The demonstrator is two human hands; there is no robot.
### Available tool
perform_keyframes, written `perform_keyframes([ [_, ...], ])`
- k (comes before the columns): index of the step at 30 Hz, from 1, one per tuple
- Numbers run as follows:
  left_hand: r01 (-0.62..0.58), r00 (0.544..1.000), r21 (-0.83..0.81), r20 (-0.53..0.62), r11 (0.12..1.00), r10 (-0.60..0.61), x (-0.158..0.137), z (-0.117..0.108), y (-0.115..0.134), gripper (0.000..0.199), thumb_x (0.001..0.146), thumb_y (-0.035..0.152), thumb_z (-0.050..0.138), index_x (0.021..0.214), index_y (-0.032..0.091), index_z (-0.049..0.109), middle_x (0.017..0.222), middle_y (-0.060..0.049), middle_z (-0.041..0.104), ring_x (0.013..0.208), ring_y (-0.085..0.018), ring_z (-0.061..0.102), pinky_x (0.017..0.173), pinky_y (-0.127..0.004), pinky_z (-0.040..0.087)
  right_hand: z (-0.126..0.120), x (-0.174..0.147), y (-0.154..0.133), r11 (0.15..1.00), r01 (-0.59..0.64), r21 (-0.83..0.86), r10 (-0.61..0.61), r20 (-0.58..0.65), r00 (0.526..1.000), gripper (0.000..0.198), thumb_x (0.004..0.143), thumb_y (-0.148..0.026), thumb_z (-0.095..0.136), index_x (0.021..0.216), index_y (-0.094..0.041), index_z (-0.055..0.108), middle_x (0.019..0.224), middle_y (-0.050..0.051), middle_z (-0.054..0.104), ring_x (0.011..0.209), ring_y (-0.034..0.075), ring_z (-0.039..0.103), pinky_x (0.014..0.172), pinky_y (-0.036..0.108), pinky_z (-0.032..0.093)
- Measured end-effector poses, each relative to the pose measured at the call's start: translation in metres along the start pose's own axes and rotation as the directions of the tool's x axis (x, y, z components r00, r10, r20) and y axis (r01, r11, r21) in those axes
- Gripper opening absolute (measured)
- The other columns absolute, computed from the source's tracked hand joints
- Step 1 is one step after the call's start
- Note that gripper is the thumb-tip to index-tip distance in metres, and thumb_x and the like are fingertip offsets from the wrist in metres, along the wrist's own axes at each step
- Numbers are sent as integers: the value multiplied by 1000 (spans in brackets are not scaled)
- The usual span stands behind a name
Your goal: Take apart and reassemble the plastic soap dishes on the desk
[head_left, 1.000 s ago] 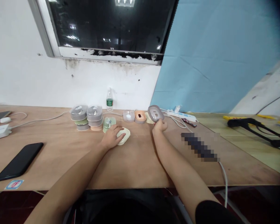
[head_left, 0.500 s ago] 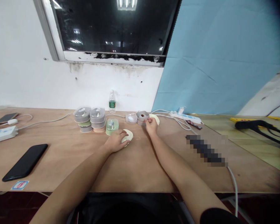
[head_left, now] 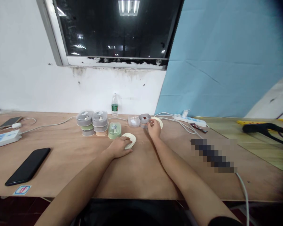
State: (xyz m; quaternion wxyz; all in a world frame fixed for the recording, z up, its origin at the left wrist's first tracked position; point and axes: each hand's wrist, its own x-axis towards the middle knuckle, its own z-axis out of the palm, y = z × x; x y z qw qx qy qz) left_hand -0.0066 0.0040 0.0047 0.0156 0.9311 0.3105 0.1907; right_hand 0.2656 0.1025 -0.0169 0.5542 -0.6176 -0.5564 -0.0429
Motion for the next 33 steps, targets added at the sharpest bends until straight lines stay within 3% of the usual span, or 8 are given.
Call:
perform_keyframes([
  [2, 2, 1000, -2, 2, 1000, -2, 0, 0, 0, 46, 86, 47, 56, 122, 20, 59, 125, -10, 59, 116, -26, 54, 97, -39, 45, 1, 5, -1, 993, 94, -69, -97, -37, 995, 45, 76, -35, 58, 118, -19, 59, 117, 13, 56, 109, 26, 52, 96, 40, 40],
  [5, 2, 1000, -3, 5, 1000, -2, 0, 2, 0, 46, 86, 47, 56, 122, 19, 59, 123, -10, 61, 116, -26, 54, 98, -38, 44, 7, 12, 5, 979, 166, -115, -161, 50, 986, 58, 73, -39, 64, 127, -19, 54, 132, 16, 45, 122, 30, 44, 103, 45, 36],
  [8, 5, 1000, -2, 8, 1000, -5, 0, 2, 0, 45, 85, 47, 56, 121, 19, 59, 123, -10, 61, 115, -26, 55, 97, -38, 44, 15, 16, 15, 986, 155, -68, -145, 131, 981, 49, 75, -39, 63, 120, -18, 59, 132, 16, 46, 122, 29, 46, 102, 44, 38],
  [12, 18, 1000, 2, 14, 1000, -19, 1, 0, 1, 42, 85, 46, 56, 119, 21, 60, 123, -9, 61, 114, -26, 55, 97, -39, 44, 19, 19, 21, 988, 151, -11, -149, 90, 985, 37, 80, -39, 58, 110, -18, 61, 131, 15, 48, 123, 27, 46, 103, 42, 38],
  [18, 14, 1000, -2, 19, 1000, -14, 1, 0, 1, 42, 85, 46, 56, 119, 21, 60, 124, -9, 60, 115, -27, 54, 96, -40, 44, 20, 17, 19, 988, 143, -51, -135, 128, 983, 46, 78, -38, 59, 120, -18, 58, 134, 16, 46, 122, 29, 47, 101, 45, 39],
  [25, 28, 999, 1, 31, 1000, -28, 1, -2, 3, 41, 86, 46, 56, 118, 21, 61, 124, -9, 61, 115, -27, 55, 96, -39, 44, 13, 13, 14, 986, 158, -59, -152, 97, 984, 32, 82, -41, 56, 104, -19, 65, 126, 14, 49, 116, 28, 50, 99, 43, 41],
  [29, 25, 999, -9, 22, 1000, -25, 1, -2, 3, 41, 86, 46, 56, 119, 21, 60, 124, -9, 61, 115, -27, 55, 96, -40, 44, 11, 11, 11, 982, 186, -41, -180, 110, 977, 35, 82, -39, 57, 110, -19, 63, 130, 15, 44, 121, 28, 46, 103, 43, 39],
  [33, 13, 1000, -22, 20, 1000, -12, 1, -1, 2, 42, 86, 46, 56, 120, 21, 60, 124, -10, 60, 115, -27, 55, 96, -40, 44, 12, 10, 11, 983, 165, -83, -154, 133, 979, 59, 77, -42, 64, 129, -19, 51, 139, 17, 37, 127, 32, 41, 104, 46, 37],
])
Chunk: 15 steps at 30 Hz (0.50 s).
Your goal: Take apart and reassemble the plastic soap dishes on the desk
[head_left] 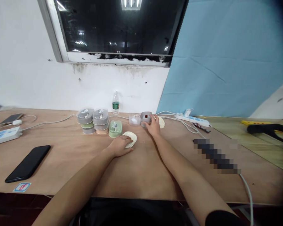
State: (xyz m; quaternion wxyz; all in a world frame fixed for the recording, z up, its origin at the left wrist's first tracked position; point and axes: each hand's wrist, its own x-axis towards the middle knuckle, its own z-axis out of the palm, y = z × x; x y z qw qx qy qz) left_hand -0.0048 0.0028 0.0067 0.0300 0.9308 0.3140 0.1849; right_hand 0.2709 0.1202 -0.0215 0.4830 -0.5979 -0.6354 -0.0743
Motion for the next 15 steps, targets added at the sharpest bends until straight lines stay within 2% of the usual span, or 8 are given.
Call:
perform_keyframes([
  [3, 5, 1000, 4, 2, 1000, -5, 0, 0, 1, 43, 86, 46, 56, 120, 21, 60, 124, -10, 61, 115, -27, 55, 96, -40, 44, 2, 1, 4, 997, -76, -27, 77, 33, 996, 74, 72, -46, 69, 136, -19, 44, 144, 18, 32, 128, 35, 41, 102, 49, 38],
  [8, 1, 1000, 17, -3, 1000, -1, 0, 0, 0, 44, 87, 47, 55, 121, 19, 59, 125, -10, 61, 115, -27, 55, 97, -39, 44, 4, 2, 10, 995, -88, 35, 87, 35, 996, 68, 73, -42, 67, 133, -17, 47, 138, 18, 40, 130, 32, 39, 105, 47, 36],
  [15, -6, 1000, 14, -11, 1000, 6, -1, 3, -2, 45, 87, 47, 54, 122, 20, 58, 124, -9, 61, 115, -27, 55, 97, -39, 44, -1, 0, 8, 988, -141, 58, 138, 49, 989, 66, 74, -40, 65, 133, -17, 46, 140, 18, 37, 128, 31, 41, 104, 45, 38],
])
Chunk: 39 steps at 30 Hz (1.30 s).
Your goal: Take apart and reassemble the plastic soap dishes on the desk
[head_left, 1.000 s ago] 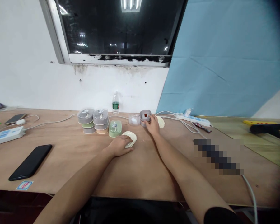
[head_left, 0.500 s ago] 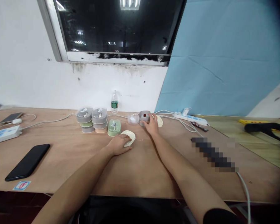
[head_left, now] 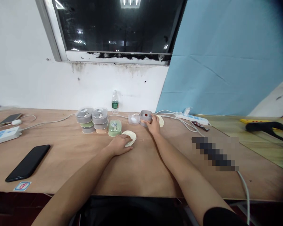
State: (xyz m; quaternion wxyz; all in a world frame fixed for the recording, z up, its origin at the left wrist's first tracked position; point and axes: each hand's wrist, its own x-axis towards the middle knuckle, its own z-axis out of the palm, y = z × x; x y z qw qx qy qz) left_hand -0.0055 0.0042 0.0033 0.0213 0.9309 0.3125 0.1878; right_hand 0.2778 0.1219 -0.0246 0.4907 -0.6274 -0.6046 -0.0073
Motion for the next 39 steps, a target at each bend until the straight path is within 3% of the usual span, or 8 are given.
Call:
perform_keyframes([
  [9, -6, 1000, 17, 5, 1000, 6, 1, -1, 0, 42, 88, 44, 54, 121, 18, 59, 124, -10, 61, 114, -26, 55, 96, -39, 44, -3, -4, -5, 1000, 20, -19, -20, -20, 1000, 69, 75, -40, 63, 136, -17, 40, 139, 18, 38, 128, 32, 40, 103, 47, 38],
  [15, 22, 1000, 2, -4, 1000, -22, 2, -2, 4, 35, 92, 42, 49, 117, 22, 62, 119, -6, 65, 111, -25, 58, 95, -40, 42, -17, -12, -27, 977, 212, -9, -209, -213, 954, 47, 82, -32, 55, 126, -16, 48, 128, 16, 49, 124, 28, 42, 105, 47, 35],
  [20, 102, 974, -229, -174, 968, -144, 3, -8, 8, 37, 96, 42, 40, 116, 22, 63, 115, -5, 68, 105, -22, 62, 95, -37, 43, -24, -37, -53, 914, 398, 76, -396, -33, 918, 37, 81, -19, 49, 118, -18, 54, 111, 12, 59, 100, 25, 57, 92, 42, 46],
  [25, 121, 927, -498, -252, 859, -277, 3, -10, 13, 38, 96, 44, 39, 112, 21, 65, 111, -4, 69, 101, -20, 64, 89, -31, 48, -29, -69, -73, 807, 563, 180, -590, 277, 758, 53, 78, -13, 49, 130, -20, 47, 114, 10, 62, 95, 22, 60, 86, 39, 49],
  [29, 133, 907, -538, -272, 832, -321, 4, -11, 13, 39, 96, 45, 37, 109, 20, 66, 108, -4, 70, 100, -20, 63, 89, -32, 48, -36, -78, -79, 730, 650, 209, -675, 366, 640, 34, 81, -15, 50, 113, -22, 58, 106, 7, 66, 95, 22, 61, 84, 37, 49],
  [33, 120, 840, -402, -446, 908, -309, 0, -16, -2, 38, 97, 42, 38, 119, 20, 59, 120, -7, 63, 114, -21, 56, 100, -36, 43, -42, -65, -69, 780, 600, 175, -623, 142, 769, 26, 82, -18, 48, 105, -22, 60, 103, 8, 66, 96, 23, 60, 86, 38, 48],
  [36, 196, 831, -176, -493, 965, -258, -5, -16, -20, 38, 93, 42, 47, 121, 19, 57, 125, -10, 59, 120, -24, 51, 105, -41, 39, -50, -48, -50, 918, 374, 132, -354, -151, 923, 24, 83, -25, 48, 104, -19, 58, 101, 9, 64, 95, 23, 58, 85, 39, 46],
  [39, 325, 846, -10, -444, 946, -295, -8, -10, -34, 41, 89, 43, 51, 122, 18, 57, 131, -14, 54, 125, -28, 46, 105, -47, 38, -63, -32, -23, 988, 92, 123, -46, -333, 942, 26, 85, -35, 46, 100, -16, 58, 89, 9, 62, 80, 21, 56, 76, 35, 46],
])
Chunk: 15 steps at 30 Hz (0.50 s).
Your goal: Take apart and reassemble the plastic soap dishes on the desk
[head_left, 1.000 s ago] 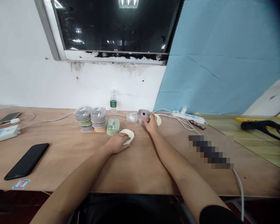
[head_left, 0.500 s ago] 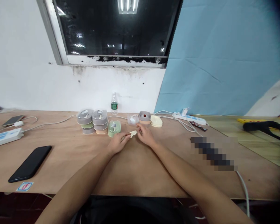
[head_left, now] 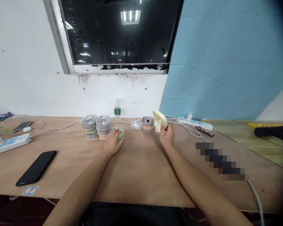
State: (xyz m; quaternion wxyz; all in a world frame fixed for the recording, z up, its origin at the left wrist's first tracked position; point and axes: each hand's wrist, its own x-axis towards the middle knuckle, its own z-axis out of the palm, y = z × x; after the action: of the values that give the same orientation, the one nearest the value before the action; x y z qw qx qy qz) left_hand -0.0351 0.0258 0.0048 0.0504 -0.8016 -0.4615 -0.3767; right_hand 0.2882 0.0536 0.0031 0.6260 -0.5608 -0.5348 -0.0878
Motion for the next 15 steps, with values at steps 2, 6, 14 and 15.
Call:
perform_keyframes([
  [2, 33, 998, 82, 47, 996, -37, -1, 5, -4, 47, 88, 44, 53, 126, 16, 54, 136, -15, 50, 129, -30, 43, 106, -48, 36, -7, 10, 20, 994, -106, -23, 103, -81, 991, 28, 82, -34, 47, 98, -15, 58, 87, 9, 62, 76, 21, 56, 74, 35, 46],
  [6, 56, 989, 178, 127, 982, -79, -3, 11, -3, 58, 85, 45, 55, 133, 14, 49, 144, -18, 41, 135, -34, 34, 109, -50, 32, -9, 21, 55, 964, -255, 78, 263, -112, 958, 38, 69, -28, 54, 105, -15, 58, 89, 8, 65, 74, 20, 59, 74, 34, 47],
  [14, 91, 971, 222, 194, 971, -136, -6, 17, -7, 67, 82, 49, 57, 137, 14, 44, 148, -18, 35, 138, -36, 27, 111, -49, 28, 20, 23, 79, 800, -474, 368, 500, 27, 865, 52, 64, -29, 55, 114, -15, 55, 71, -2, 61, 61, 15, 60, 66, 30, 51],
  [15, 90, 972, 223, 195, 971, -135, -6, 17, -7, 67, 82, 49, 57, 137, 14, 44, 148, -18, 36, 138, -36, 28, 111, -49, 28, 20, 23, 79, 804, -477, 354, 501, 26, 865, 51, 64, -30, 55, 113, -15, 55, 70, -3, 61, 60, 15, 59, 64, 29, 50],
])
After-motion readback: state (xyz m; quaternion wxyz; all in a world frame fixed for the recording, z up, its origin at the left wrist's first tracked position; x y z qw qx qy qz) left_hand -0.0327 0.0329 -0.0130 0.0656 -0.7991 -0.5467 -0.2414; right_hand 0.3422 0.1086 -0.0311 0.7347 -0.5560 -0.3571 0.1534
